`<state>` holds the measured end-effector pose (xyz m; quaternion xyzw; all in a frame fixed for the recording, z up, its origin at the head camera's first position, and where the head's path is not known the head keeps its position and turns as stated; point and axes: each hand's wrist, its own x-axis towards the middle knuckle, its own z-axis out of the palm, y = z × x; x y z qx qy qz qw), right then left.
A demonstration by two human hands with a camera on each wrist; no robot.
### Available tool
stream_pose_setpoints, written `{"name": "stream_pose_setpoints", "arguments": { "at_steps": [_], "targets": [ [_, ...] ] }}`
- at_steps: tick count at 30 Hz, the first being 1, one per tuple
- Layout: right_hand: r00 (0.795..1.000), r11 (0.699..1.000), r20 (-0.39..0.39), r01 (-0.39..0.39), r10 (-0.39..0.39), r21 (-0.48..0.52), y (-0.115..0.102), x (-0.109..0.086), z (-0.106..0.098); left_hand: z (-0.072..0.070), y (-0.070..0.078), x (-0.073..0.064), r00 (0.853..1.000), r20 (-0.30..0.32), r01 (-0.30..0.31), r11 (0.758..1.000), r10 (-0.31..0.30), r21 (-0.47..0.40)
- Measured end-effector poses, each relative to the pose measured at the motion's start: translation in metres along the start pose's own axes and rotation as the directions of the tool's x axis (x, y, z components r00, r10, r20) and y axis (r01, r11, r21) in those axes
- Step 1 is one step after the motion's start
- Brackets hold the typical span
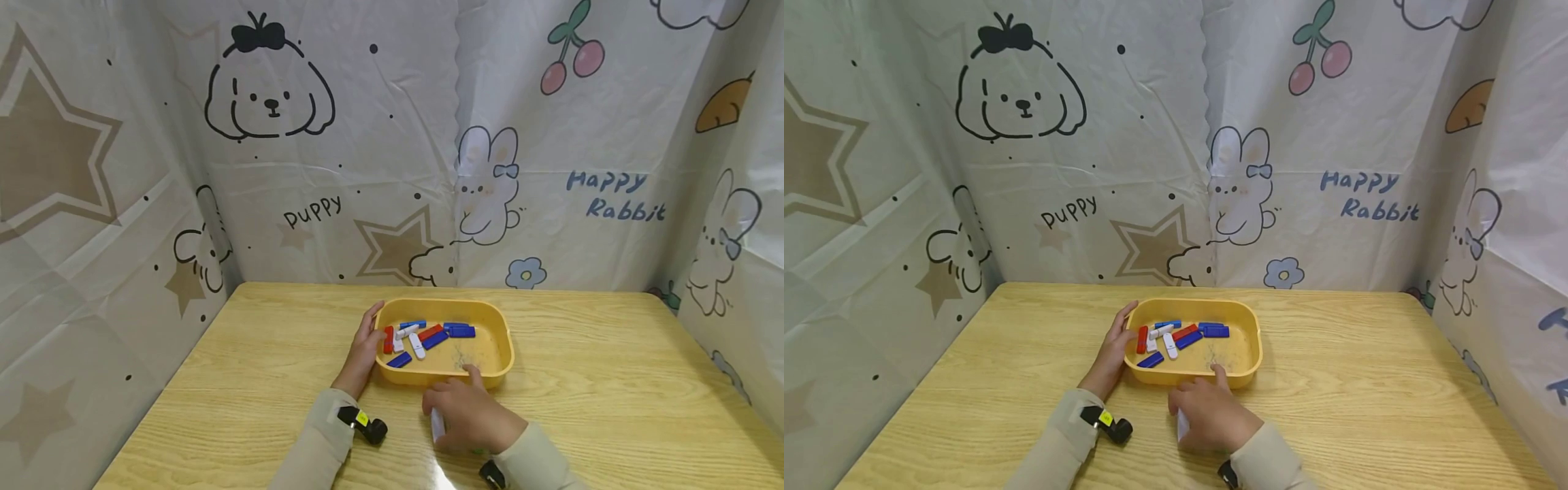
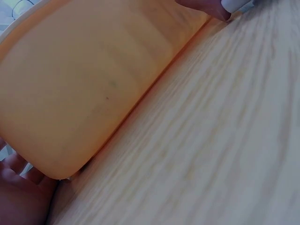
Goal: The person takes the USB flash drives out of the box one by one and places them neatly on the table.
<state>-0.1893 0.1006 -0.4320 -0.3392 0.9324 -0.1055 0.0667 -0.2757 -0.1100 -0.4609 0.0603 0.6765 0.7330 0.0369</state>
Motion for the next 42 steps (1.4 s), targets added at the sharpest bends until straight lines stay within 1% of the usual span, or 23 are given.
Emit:
{"name": "stream_pose_setpoints", "arguments": {
  "at_steps": [1,5,7,8,11,13,17,20,29,34,37,40,42],
  "targets": [
    [1.000,1.000,-0.005,0.000,0.000,-0.006,0.000,0.000,0.000,0.000,0.000,0.000,1.000,0.002,-0.001,1.000,0.001,-0.004],
    [1.000,0.999,-0.014,0.003,-0.004,-0.032,-0.001,0.001,0.003,-0.003,-0.015,0.010,1.000,-0.011,-0.018,1.000,0.018,-0.018],
    [1.000,0.999,-0.015,0.005,-0.006,-0.037,0.000,0.001,0.003,-0.004,-0.019,0.012,1.000,-0.015,-0.021,1.000,0.020,-0.020],
    [1.000,0.999,-0.013,0.005,-0.005,-0.040,0.000,0.001,0.004,-0.004,-0.020,0.013,1.000,-0.018,-0.019,1.000,0.018,-0.023],
    [1.000,0.999,-0.009,0.004,-0.004,-0.036,0.000,0.001,0.003,-0.003,-0.011,0.008,1.000,-0.007,-0.008,0.999,0.008,-0.037],
    [1.000,0.999,-0.012,0.004,-0.004,-0.035,0.000,0.001,0.003,-0.003,-0.010,0.008,1.000,-0.003,0.005,0.999,-0.005,-0.049],
    [1.000,0.999,-0.017,0.002,-0.002,-0.036,-0.001,0.001,0.003,-0.006,-0.022,0.016,1.000,-0.013,0.000,0.999,-0.001,-0.043],
    [1.000,0.999,-0.014,-0.002,0.001,-0.039,-0.001,0.001,0.003,-0.006,-0.028,0.019,1.000,-0.028,-0.009,0.999,0.008,-0.031],
    [1.000,1.000,-0.005,-0.013,0.013,-0.014,-0.002,0.002,0.004,-0.004,-0.029,0.018,0.998,-0.057,-0.016,1.000,0.016,-0.001],
    [1.000,0.999,0.008,-0.022,0.022,0.023,-0.001,0.004,0.003,-0.004,-0.029,0.019,0.998,-0.056,-0.013,1.000,0.013,-0.001],
    [1.000,0.997,0.009,-0.016,0.015,0.073,0.000,0.004,0.001,-0.004,-0.028,0.018,0.999,-0.047,-0.011,1.000,0.011,-0.007],
    [1.000,0.989,-0.007,0.020,-0.019,0.149,0.003,0.004,-0.002,-0.004,-0.028,0.018,0.999,-0.033,-0.009,1.000,0.008,-0.024],
    [0.998,0.975,-0.025,0.057,-0.052,0.216,0.005,0.003,-0.003,-0.005,-0.028,0.018,1.000,-0.021,-0.014,0.999,0.013,-0.032]
  ]
}}
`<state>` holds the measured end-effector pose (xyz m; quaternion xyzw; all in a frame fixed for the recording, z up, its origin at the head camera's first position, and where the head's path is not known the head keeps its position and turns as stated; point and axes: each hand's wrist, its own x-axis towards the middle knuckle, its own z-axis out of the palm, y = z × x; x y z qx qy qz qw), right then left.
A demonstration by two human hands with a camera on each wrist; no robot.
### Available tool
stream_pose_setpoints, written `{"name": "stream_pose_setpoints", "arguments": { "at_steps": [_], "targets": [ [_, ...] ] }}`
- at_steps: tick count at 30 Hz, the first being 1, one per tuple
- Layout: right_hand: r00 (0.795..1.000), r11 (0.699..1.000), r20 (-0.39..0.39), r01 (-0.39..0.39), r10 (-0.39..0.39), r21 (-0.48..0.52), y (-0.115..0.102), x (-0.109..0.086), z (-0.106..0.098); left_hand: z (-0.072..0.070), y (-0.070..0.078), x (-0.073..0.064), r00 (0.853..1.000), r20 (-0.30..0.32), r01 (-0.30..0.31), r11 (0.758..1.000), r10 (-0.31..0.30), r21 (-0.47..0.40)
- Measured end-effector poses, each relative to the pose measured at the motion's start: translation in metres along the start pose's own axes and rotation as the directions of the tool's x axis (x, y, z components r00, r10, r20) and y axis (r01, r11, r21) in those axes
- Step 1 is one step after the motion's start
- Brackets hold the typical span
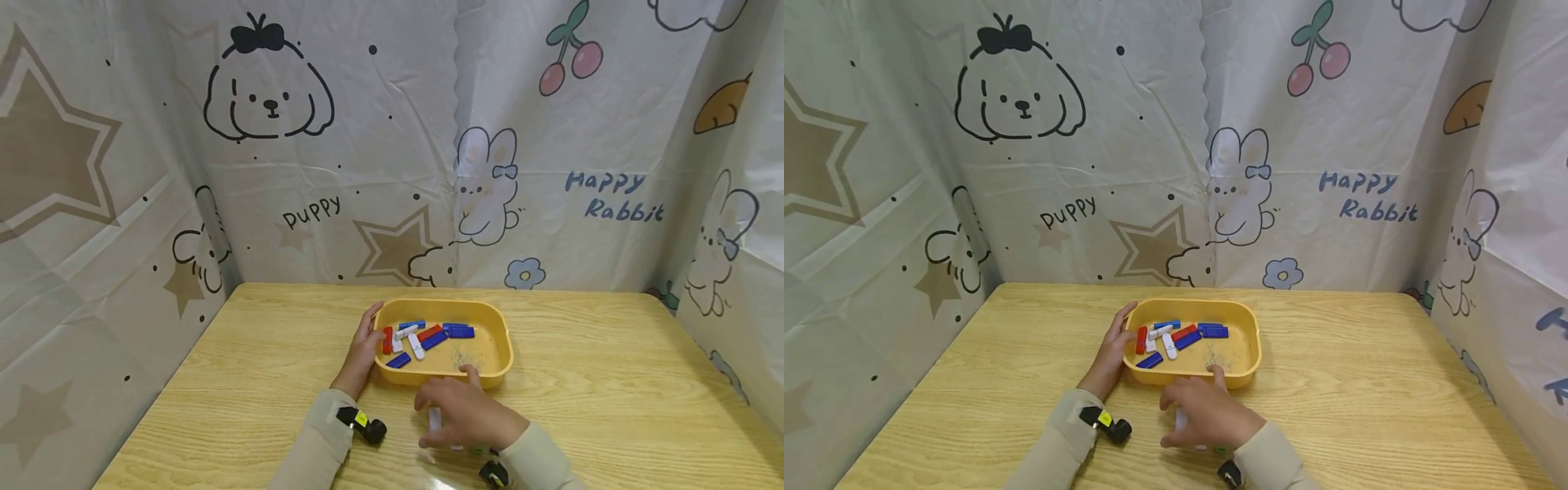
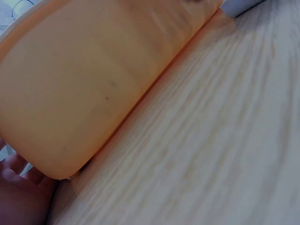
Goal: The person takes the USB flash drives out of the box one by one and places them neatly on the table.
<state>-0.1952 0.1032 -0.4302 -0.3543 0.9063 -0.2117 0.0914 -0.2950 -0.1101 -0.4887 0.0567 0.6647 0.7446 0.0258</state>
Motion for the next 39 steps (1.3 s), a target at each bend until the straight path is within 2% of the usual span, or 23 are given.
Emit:
{"name": "stream_pose_setpoints", "arguments": {
  "at_steps": [4,7,11,13,14,17,19,21,24,27,33,35,39],
  "targets": [
    [0.998,0.982,-0.031,0.064,-0.059,0.180,0.005,-0.002,-0.006,-0.001,0.000,0.001,1.000,-0.001,-0.002,1.000,0.002,-0.005],
    [0.995,0.936,-0.076,0.091,-0.069,0.339,0.012,-0.003,-0.010,0.000,-0.001,0.001,1.000,-0.017,-0.007,1.000,0.007,0.015],
    [0.985,0.871,-0.171,0.090,-0.007,0.483,0.025,-0.005,-0.017,0.004,-0.003,0.000,1.000,-0.023,-0.015,0.999,0.016,0.042],
    [0.973,0.859,-0.223,0.065,0.058,0.508,0.033,-0.005,-0.022,0.006,-0.004,-0.001,1.000,-0.027,-0.005,0.998,0.007,0.055],
    [0.964,0.863,-0.250,0.049,0.092,0.503,0.037,-0.004,-0.024,0.006,-0.004,-0.001,1.000,-0.029,-0.003,0.998,0.004,0.058],
    [0.928,0.896,-0.327,-0.016,0.179,0.444,0.050,-0.001,-0.031,0.005,-0.006,-0.002,0.999,-0.038,0.001,0.998,0.002,0.070],
    [0.908,0.928,-0.370,-0.050,0.197,0.369,0.059,0.003,-0.035,0.003,-0.007,-0.003,0.999,-0.041,0.002,0.998,0.001,0.069],
    [0.896,0.954,-0.398,-0.082,0.197,0.288,0.067,0.007,-0.039,0.002,-0.004,-0.004,1.000,-0.028,0.002,0.998,0.000,0.062],
    [0.899,0.976,-0.399,-0.114,0.181,0.186,0.079,0.013,-0.044,0.003,0.010,-0.012,1.000,-0.014,0.016,0.998,-0.015,0.065],
    [0.908,0.980,-0.375,-0.148,0.188,0.133,0.090,0.018,-0.046,0.006,0.022,-0.020,1.000,-0.009,0.027,0.997,-0.027,0.074],
    [0.921,0.984,-0.352,-0.178,0.166,0.000,0.100,0.026,-0.042,0.008,0.024,-0.020,1.000,0.000,0.024,0.998,-0.024,0.062],
    [0.925,0.978,-0.350,-0.190,0.150,-0.082,0.102,0.029,-0.039,0.007,0.025,-0.019,1.000,0.002,0.016,0.998,-0.016,0.060],
    [0.924,0.945,-0.348,-0.243,0.157,-0.220,0.101,0.035,-0.036,0.006,0.027,-0.019,1.000,0.003,0.007,0.998,-0.008,0.055]
  ]
}}
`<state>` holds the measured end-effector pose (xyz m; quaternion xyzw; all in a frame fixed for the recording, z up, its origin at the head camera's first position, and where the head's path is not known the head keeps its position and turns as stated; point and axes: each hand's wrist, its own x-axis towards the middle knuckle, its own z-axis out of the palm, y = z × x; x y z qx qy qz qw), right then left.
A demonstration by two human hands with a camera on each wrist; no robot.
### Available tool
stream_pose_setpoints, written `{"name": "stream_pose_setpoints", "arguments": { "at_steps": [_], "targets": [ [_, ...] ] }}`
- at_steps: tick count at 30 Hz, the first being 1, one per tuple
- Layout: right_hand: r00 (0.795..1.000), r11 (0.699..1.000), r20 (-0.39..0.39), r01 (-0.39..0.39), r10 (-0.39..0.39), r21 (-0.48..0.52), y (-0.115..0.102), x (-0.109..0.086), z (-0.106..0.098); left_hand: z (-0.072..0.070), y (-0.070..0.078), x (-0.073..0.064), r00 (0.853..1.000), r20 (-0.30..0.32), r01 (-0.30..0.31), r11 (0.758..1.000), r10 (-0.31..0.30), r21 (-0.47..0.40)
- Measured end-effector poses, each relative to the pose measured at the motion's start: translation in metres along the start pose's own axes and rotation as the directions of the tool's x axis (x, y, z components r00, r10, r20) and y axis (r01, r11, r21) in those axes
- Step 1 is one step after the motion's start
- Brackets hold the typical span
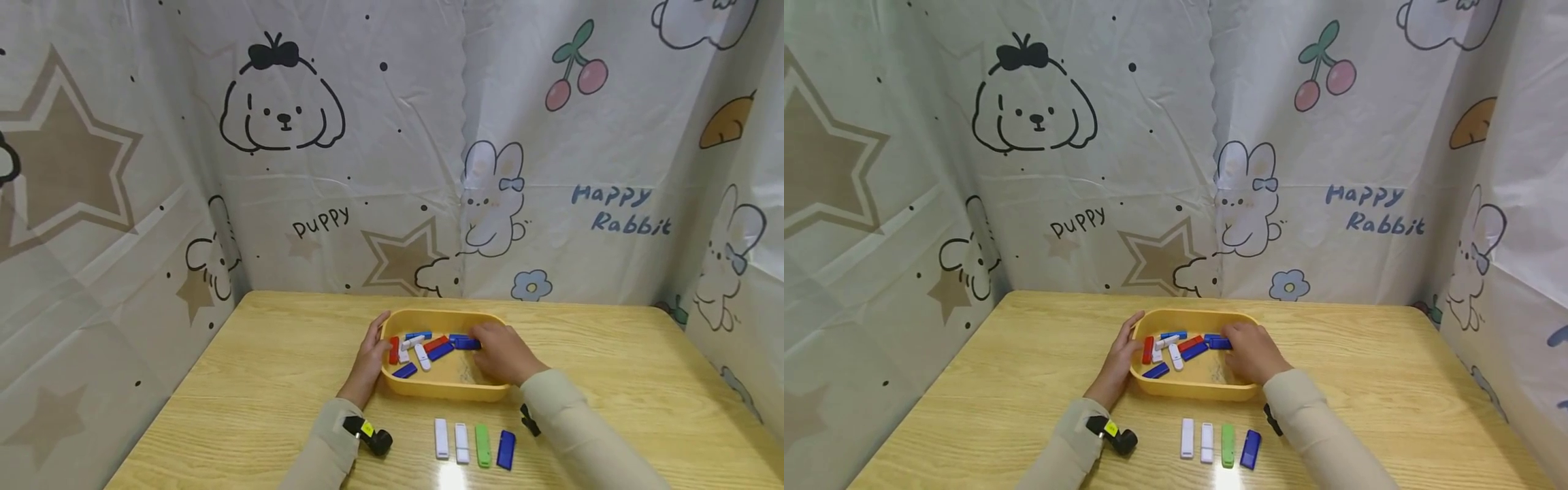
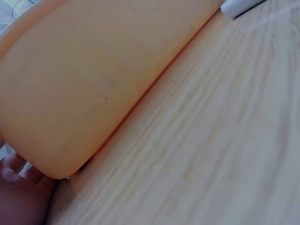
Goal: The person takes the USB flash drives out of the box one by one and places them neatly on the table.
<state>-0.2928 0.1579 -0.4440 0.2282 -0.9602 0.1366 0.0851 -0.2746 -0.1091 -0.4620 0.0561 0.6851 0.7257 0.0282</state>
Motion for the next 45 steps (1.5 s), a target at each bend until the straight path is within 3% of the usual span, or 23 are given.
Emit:
{"name": "stream_pose_setpoints", "arguments": {
  "at_steps": [7,17,29,37,45],
  "targets": [
    [1.000,0.989,0.009,0.020,-0.018,-0.145,-0.003,0.001,0.004,-0.001,0.002,0.000,1.000,-0.008,-0.001,1.000,0.001,0.006],
    [0.995,0.980,-0.021,0.094,-0.099,-0.178,-0.001,0.000,0.007,-0.002,-0.001,0.000,1.000,-0.015,0.018,1.000,-0.018,0.014],
    [0.997,0.992,0.077,0.010,0.000,-0.127,-0.001,0.004,0.006,-0.003,-0.002,0.000,1.000,-0.014,0.011,1.000,-0.011,0.028],
    [0.992,0.990,0.116,-0.025,0.041,-0.139,-0.002,0.004,0.005,-0.006,-0.028,0.017,1.000,-0.027,0.001,1.000,-0.001,-0.001],
    [0.989,0.990,0.145,-0.016,0.036,-0.139,-0.005,0.003,0.002,-0.003,-0.032,0.017,0.999,-0.054,-0.003,1.000,0.005,0.025]
  ]
}}
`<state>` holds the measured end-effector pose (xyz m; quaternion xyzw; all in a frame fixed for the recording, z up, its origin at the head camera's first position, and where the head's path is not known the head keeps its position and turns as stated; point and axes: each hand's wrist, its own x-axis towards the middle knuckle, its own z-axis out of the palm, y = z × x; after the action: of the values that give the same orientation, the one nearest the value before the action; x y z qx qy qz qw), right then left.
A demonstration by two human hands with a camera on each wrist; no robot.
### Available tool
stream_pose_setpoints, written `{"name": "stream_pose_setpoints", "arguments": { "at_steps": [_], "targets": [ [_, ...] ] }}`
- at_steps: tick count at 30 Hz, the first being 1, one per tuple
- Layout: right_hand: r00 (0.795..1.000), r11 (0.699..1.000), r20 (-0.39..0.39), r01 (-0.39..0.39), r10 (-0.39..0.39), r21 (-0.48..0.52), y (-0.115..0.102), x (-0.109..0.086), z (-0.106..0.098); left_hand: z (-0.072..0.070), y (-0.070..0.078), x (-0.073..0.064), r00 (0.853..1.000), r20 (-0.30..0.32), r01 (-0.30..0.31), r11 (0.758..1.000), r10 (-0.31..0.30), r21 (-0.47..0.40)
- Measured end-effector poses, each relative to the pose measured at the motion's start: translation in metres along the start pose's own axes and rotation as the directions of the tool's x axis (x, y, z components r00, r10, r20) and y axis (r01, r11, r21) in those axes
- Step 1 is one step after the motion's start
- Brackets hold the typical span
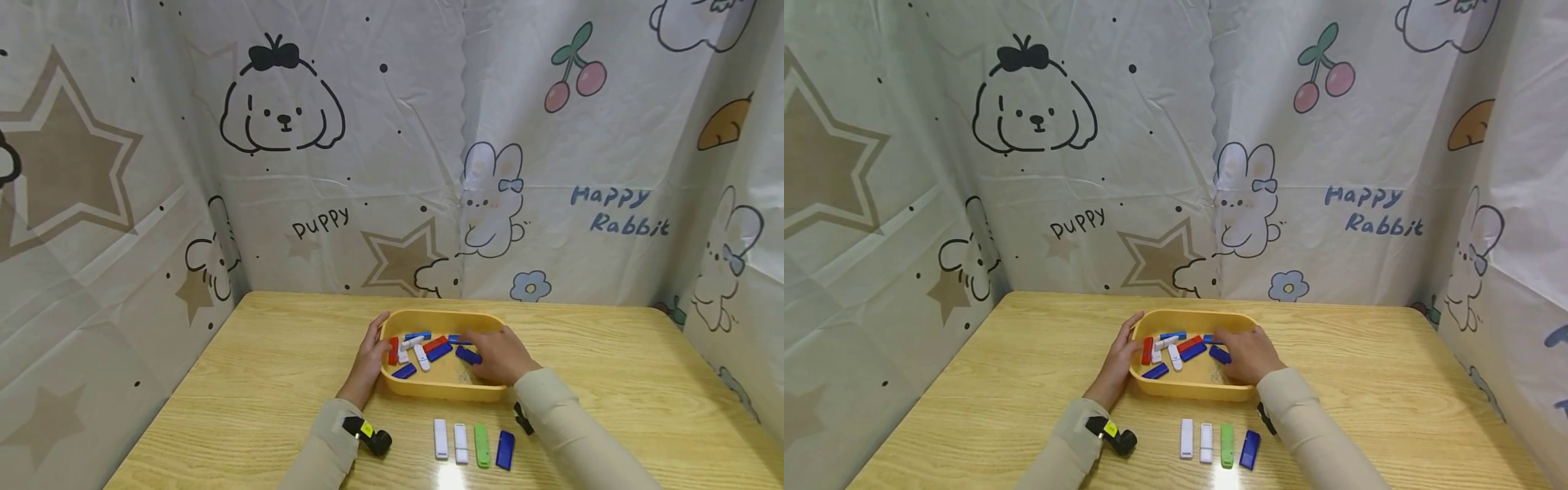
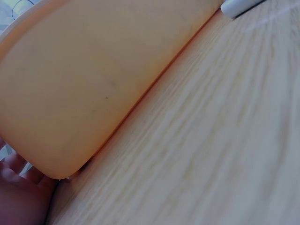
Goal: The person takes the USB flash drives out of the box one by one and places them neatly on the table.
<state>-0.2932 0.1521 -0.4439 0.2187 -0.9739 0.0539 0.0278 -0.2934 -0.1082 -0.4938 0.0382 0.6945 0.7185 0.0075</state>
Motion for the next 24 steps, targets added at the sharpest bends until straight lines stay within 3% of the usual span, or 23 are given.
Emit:
{"name": "stream_pose_setpoints", "arguments": {
  "at_steps": [2,9,24],
  "targets": [
    [1.000,1.000,0.014,-0.001,0.001,-0.015,0.000,0.000,0.000,0.000,0.001,0.000,1.000,0.007,0.001,1.000,-0.001,-0.012],
    [0.999,0.999,0.035,0.008,-0.006,-0.052,0.000,0.001,0.001,0.002,0.031,-0.017,0.999,0.048,0.016,1.000,-0.015,-0.024],
    [0.998,0.996,-0.052,0.025,-0.021,0.087,0.003,0.000,0.000,0.003,0.034,-0.018,0.999,0.030,0.012,1.000,-0.012,0.003]
  ]
}}
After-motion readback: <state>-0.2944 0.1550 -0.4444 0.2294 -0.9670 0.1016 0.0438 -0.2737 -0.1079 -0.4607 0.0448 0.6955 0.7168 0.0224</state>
